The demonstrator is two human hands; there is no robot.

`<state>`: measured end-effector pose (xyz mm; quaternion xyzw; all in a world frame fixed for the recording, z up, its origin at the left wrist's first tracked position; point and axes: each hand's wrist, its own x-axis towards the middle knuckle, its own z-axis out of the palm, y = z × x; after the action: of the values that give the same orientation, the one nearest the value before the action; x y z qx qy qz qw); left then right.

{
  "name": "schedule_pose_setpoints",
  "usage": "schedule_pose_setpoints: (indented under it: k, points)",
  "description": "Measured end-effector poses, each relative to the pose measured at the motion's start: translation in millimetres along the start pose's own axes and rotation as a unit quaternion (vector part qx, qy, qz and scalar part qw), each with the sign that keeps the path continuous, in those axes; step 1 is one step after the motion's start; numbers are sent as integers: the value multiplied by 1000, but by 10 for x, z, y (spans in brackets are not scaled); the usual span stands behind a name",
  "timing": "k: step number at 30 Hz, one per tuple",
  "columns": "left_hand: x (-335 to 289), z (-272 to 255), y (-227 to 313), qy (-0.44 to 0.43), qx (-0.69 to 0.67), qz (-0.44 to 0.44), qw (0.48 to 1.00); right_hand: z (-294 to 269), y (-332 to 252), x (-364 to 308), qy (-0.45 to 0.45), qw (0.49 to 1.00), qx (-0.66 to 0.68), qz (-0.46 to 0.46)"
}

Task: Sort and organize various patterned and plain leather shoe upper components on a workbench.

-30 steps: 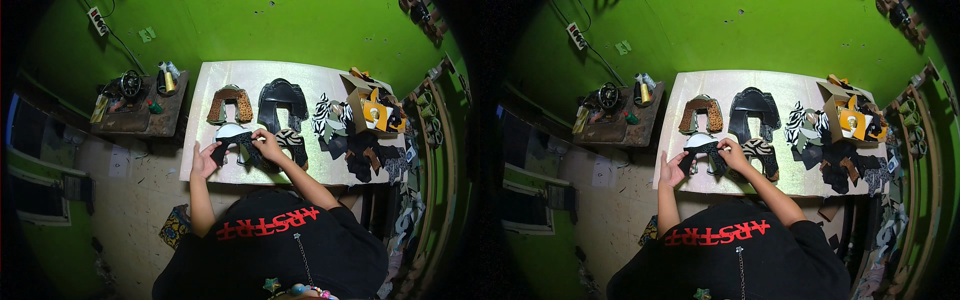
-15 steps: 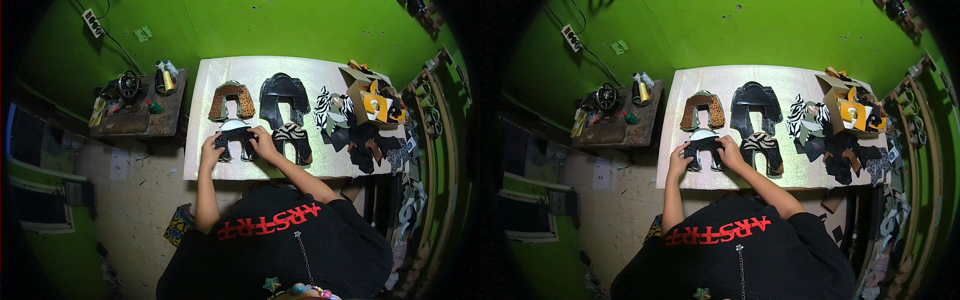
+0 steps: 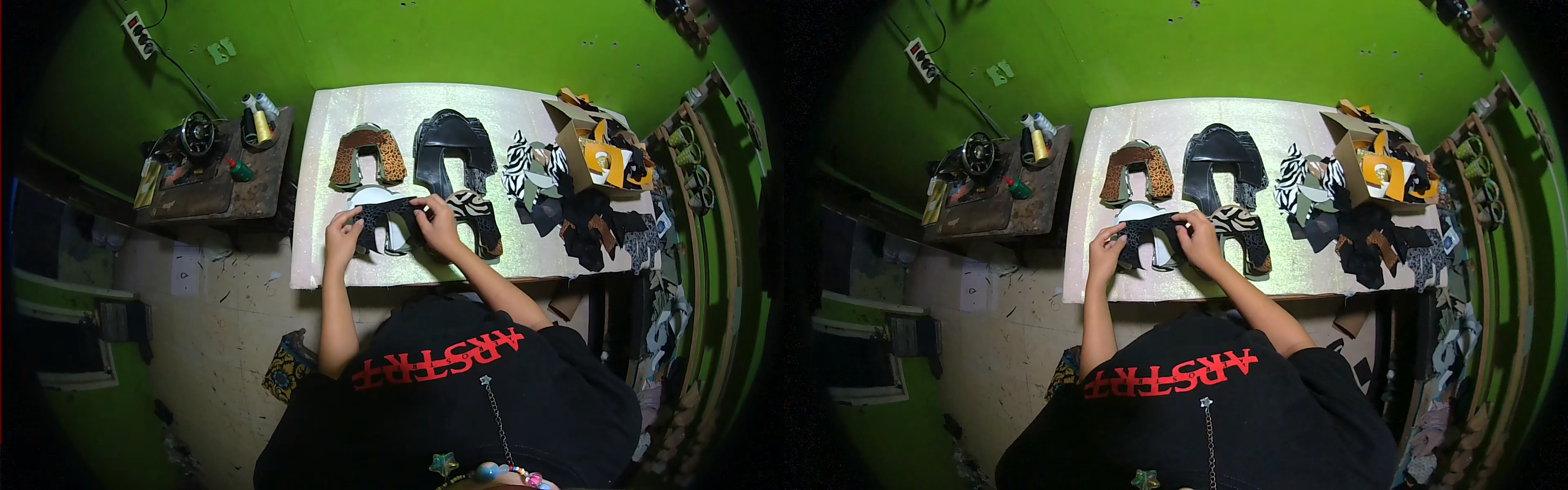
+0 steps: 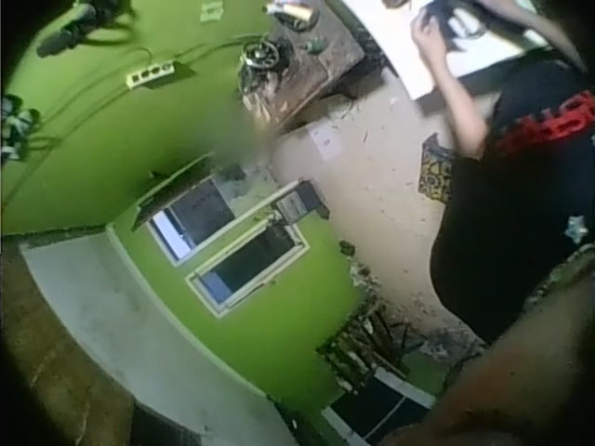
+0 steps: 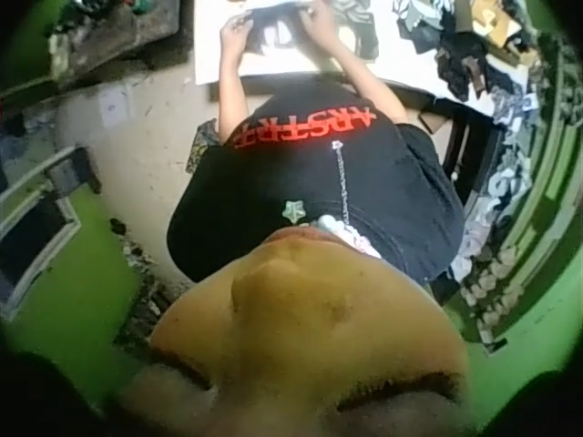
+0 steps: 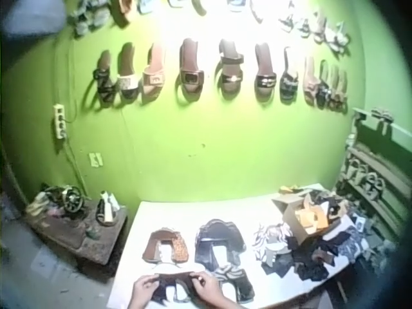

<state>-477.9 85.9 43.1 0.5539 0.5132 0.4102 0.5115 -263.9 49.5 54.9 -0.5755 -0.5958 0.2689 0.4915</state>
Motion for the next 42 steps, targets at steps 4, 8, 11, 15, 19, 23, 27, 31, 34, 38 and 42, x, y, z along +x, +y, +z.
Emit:
schedule_pose_setpoints:
  k: [4, 8, 11, 15, 19, 23, 27, 31, 34, 38, 42]
  points:
    - [15, 263, 8, -56, -65, -59, 995, -324, 196, -32, 39, 998, -14, 45]
    - [-24, 696, 45, -166, -20, -11, 986, -697, 454, -162, 104, 993, -20, 51]
    - [-31, 988, 21, -196, -6, -11, 980, -917, 510, -259, 125, 986, -76, 74]
    - [72, 1242, -35, -205, 91, 47, 974, -1016, 705, -335, 140, 980, -101, 102]
    - [121, 1327, -159, -182, 191, 81, 961, -952, 815, -373, 118, 977, -150, 96]
    - [57, 1383, -189, -159, 248, 141, 945, -952, 828, -380, 128, 973, -169, 91]
    - [57, 1345, -152, -189, 203, 79, 958, -1039, 751, -342, 126, 979, -127, 98]
    - [70, 1312, -117, -193, 145, 23, 970, -1130, 690, -303, 133, 981, -112, 82]
    - [17, 1304, 110, -176, 157, 23, 971, -1130, 682, -284, 140, 981, -87, 107]
    - [-52, 1322, 147, -153, 211, 61, 963, -1043, 890, -337, 135, 980, -108, 95]
    - [-65, 1322, 3, -169, 232, 84, 954, -1008, 893, -338, 133, 978, -113, 111]
